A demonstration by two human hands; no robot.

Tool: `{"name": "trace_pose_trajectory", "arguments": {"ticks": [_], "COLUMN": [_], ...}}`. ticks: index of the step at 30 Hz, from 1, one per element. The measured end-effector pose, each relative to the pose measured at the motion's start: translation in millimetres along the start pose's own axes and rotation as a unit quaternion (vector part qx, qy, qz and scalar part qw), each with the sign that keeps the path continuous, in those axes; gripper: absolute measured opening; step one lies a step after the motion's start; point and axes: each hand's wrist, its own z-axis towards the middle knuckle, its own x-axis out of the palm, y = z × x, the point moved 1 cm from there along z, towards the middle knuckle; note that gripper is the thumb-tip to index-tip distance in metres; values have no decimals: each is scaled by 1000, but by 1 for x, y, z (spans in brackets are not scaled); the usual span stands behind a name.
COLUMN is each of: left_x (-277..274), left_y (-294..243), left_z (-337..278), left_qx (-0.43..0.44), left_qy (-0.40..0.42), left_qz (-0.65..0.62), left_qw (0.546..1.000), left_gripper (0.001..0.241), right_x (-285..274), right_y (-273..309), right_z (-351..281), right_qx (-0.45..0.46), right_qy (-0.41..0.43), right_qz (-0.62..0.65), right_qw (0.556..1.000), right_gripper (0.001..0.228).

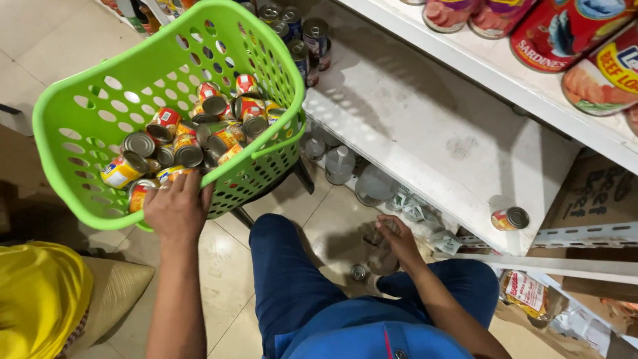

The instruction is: Stocking canned food items from a green basket onto the shelves and wiping the area.

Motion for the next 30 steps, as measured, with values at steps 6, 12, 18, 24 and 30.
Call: {"name": "trace_pose_trajectory", "arguments": {"ticks": [6, 12, 18, 24, 30], "left_x": [26, 31, 22, -45, 225], "left_y": [-19, -31, -50, -33, 22], "left_z": [21, 35, 51, 139, 115], "left_qx": [-9, -37, -79, -156, -159], "left_qy": [-37, -31, 53, 516, 502], "left_qz": [26, 51, 30, -217, -125], "left_qw": [999, 998, 995, 814, 841], "left_gripper": [29, 27, 22, 69, 53], "right_x": [19, 21, 23, 36, 2], "right_y": [9, 7, -3, 19, 9], "right_z": [-8, -3, -2, -4, 0], "right_qx": [-39, -46, -10, -5, -12], "right_qy": [110, 136, 155, 161, 109], "right_qz": [-59, -90, -91, -94, -67], "right_qw": [991, 986, 984, 983, 992], "right_gripper": [45, 45, 48, 51, 50]}}
